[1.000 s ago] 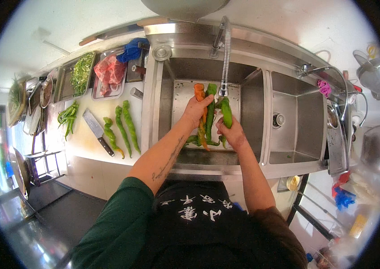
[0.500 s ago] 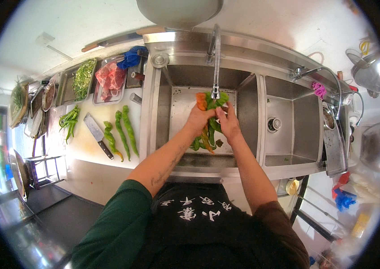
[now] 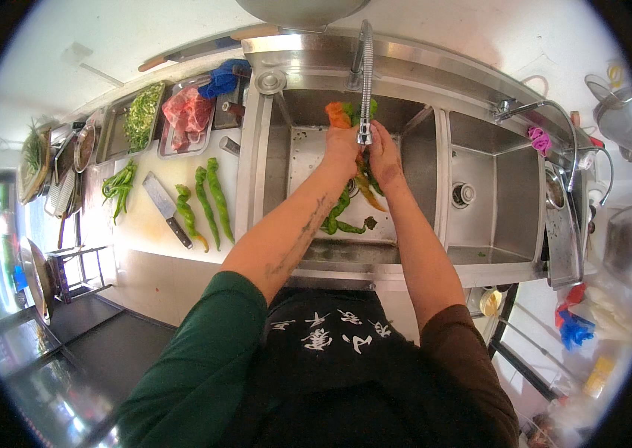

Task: The person retrieves green and red peppers from a storage area, removes stems, and washes them in a sink. The person also handles green onions and a knife on a cutting board with raw meat nearby.

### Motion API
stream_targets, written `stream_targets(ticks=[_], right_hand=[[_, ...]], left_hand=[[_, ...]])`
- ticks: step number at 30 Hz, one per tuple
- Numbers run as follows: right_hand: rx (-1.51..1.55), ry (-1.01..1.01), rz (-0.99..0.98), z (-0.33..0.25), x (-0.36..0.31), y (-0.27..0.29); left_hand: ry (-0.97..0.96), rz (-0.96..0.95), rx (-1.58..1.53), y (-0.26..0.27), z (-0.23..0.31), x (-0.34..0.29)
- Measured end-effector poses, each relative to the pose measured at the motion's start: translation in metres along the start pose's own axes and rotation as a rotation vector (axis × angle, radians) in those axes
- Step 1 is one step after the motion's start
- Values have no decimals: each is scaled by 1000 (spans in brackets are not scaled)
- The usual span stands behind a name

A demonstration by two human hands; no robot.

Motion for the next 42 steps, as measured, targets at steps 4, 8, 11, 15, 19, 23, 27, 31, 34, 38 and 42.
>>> stream_targets(ticks=[4,8,11,15,19,23,27,31,34,38,42], right_hand=[[-236,61,-3,-53,-38,-45],[-433,140,-54,-65,-56,-49],[-323,-68,-55,-58,-50,-33],[-328,-89,-152,-45,-67,-39],[-280,197,-340,-59,-87,-52],[-334,61,-464,-29,-100,-28],[-682,-505,-807,141,-131,-42],[-900,-502,-932,189,-155,-78],[-1120,-584,-1166,198,-155,-110],[-1263,-475,-1381,232,-170,-143],[-1412,-204,-1207,252,-177,-150]], left_hand=[[228,-73,-12,39,-10,11],[315,-156,-276,19,7,-19],[383,-129,-179,0,-6,-48],[460,-102,-179,20,-29,-40],[107,-61,73,84,-63,2],[-26,294,527,101,22,-21],[173,197,805,134,-52,-10],[205,111,833,142,-45,-23],[386,35,311,157,2,-58],[219,156,664,224,118,-117],[121,492,786,342,120,-144]])
Point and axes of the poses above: each hand's wrist, its own x-axis towards the middle knuckle, its own y-axis out of the back of the hand, z = x × y, the point moved 7 cm from there along x, towards the middle knuckle, and after that the axes turned 13 degrees about x, right-handed, at the moved point
